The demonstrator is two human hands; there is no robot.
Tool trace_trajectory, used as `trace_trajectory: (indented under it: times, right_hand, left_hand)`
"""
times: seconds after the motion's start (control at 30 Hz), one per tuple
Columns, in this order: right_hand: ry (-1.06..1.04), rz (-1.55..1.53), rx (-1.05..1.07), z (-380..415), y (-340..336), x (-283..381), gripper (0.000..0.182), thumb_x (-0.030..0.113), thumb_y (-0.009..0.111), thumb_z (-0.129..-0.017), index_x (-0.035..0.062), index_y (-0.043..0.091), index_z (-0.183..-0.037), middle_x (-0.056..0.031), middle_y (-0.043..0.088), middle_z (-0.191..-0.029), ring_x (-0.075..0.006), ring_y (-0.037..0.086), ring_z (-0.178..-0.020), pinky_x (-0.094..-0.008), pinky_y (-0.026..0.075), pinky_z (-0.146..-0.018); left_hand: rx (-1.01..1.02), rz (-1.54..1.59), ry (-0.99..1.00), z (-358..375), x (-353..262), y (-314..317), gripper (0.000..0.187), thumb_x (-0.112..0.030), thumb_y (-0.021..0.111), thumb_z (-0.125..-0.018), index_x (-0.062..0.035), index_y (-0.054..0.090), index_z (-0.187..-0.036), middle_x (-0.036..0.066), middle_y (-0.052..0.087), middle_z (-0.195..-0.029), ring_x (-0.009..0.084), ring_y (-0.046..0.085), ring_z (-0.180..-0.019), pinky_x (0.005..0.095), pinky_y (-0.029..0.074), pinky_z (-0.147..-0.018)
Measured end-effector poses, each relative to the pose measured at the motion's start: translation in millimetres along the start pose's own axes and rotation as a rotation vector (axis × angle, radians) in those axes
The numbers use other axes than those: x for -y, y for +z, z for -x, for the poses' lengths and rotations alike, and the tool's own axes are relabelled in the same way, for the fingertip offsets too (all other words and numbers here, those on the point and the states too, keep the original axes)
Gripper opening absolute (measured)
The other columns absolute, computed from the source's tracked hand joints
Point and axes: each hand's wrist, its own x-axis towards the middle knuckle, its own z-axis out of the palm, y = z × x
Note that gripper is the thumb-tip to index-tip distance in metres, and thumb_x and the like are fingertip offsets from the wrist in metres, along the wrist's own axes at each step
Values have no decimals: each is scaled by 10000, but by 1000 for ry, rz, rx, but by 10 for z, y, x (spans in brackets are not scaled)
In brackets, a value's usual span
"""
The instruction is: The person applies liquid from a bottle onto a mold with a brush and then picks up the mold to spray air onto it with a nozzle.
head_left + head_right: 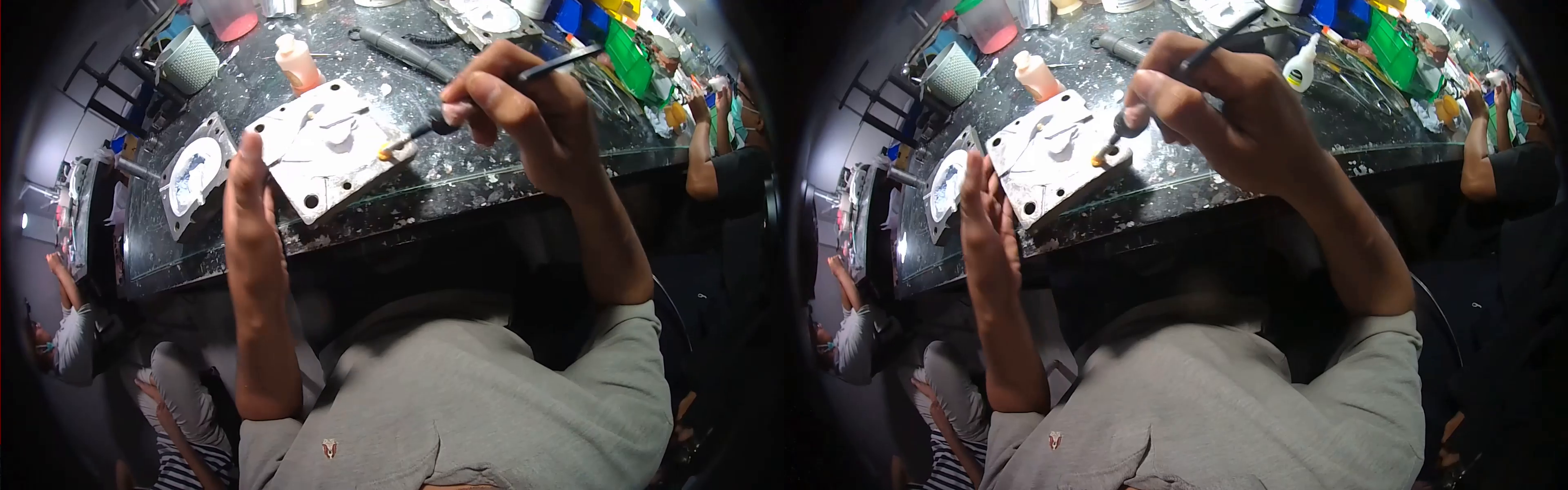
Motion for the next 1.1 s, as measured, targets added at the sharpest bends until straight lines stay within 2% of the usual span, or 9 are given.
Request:
trace_trajectory:
  times: [0.03, 0.07, 0.13, 0.2, 0.37, 0.53, 0.6, 0.77, 1.1]
  right_hand:
    - [-38, 0, -17, -21, 14, -56, 288, 172, 466, -1032, -33, 658, -964, -46, 664, -791, -62, 570, -642, -213, 472, -585]
    - [-79, 2, -29, -52, 30, -90, 285, 168, 469, -1032, -34, 657, -962, -45, 665, -794, -62, 572, -646, -214, 475, -588]
    - [-94, 8, -34, -90, 50, -106, 246, 140, 488, -1024, -33, 653, -968, -43, 669, -799, -63, 574, -648, -216, 480, -591]
    - [-151, 66, 65, -110, 60, -149, 208, 112, 508, -1016, -35, 652, -985, -45, 676, -809, -62, 574, -650, -217, 486, -598]
    - [-133, -2, 85, 43, -13, 6, 228, 133, 523, -1021, -44, 666, -1022, -93, 699, -828, -96, 638, -693, -226, 515, -617]
    - [-301, 153, 87, 135, 108, 79, 188, 135, 587, -999, -32, 672, -1023, -88, 701, -787, -130, 652, -661, -250, 515, -592]
    - [-383, 223, 103, 143, 126, 130, 165, 137, 620, -986, -17, 671, -1014, -80, 700, -753, -161, 657, -623, -269, 512, -567]
    - [-442, 350, 128, 223, 208, 169, 157, 115, 632, -975, -32, 655, -1026, -96, 711, -792, -206, 682, -634, -302, 530, -574]
    - [-361, 284, 116, 251, 263, 249, 143, 85, 648, -957, -40, 671, -1022, -124, 735, -852, -224, 720, -714, -304, 559, -638]
  left_hand:
    - [42, 106, -79, -102, -108, 26, 835, -518, 555, -976, 73, 285, -1501, 235, 378, -1522, 275, 345, -1453, 392, 249, -1194]
    - [-97, 208, -92, -161, -179, 153, 509, -336, 512, -1032, 81, 494, -1322, 230, 617, -1259, 270, 643, -1151, 399, 501, -1020]
    - [92, 450, -257, -328, -154, 106, 414, -276, 498, -1041, 70, 529, -1267, 214, 658, -1173, 257, 691, -1038, 369, 563, -911]
    - [-61, 334, -199, -388, -21, 153, 329, -220, 488, -1044, 55, 552, -1212, 188, 679, -1086, 238, 715, -924, 345, 592, -811]
    - [-274, 343, 176, -170, 167, 293, 242, -176, 489, -1052, 27, 560, -1162, 118, 663, -1082, 161, 656, -977, 308, 531, -883]
    - [-347, 313, 440, 5, 141, 462, 265, -148, 471, -1052, 29, 485, -1249, 253, 610, -1251, 249, 606, -1166, 372, 474, -1038]
    - [-293, 114, 732, 3, 215, 449, 305, -163, 443, -1063, 31, 431, -1298, 300, 584, -1288, 258, 586, -1210, 385, 450, -1074]
    - [-335, -70, 895, 42, 247, 443, 310, -164, 417, -1060, 28, 442, -1301, 284, 553, -1320, 337, 575, -1225, 477, 475, -1055]
    - [-271, -254, 1143, 20, 282, 413, 327, -187, 456, -1051, 9, 393, -1305, 316, 550, -1306, 356, 586, -1199, 488, 523, -1002]
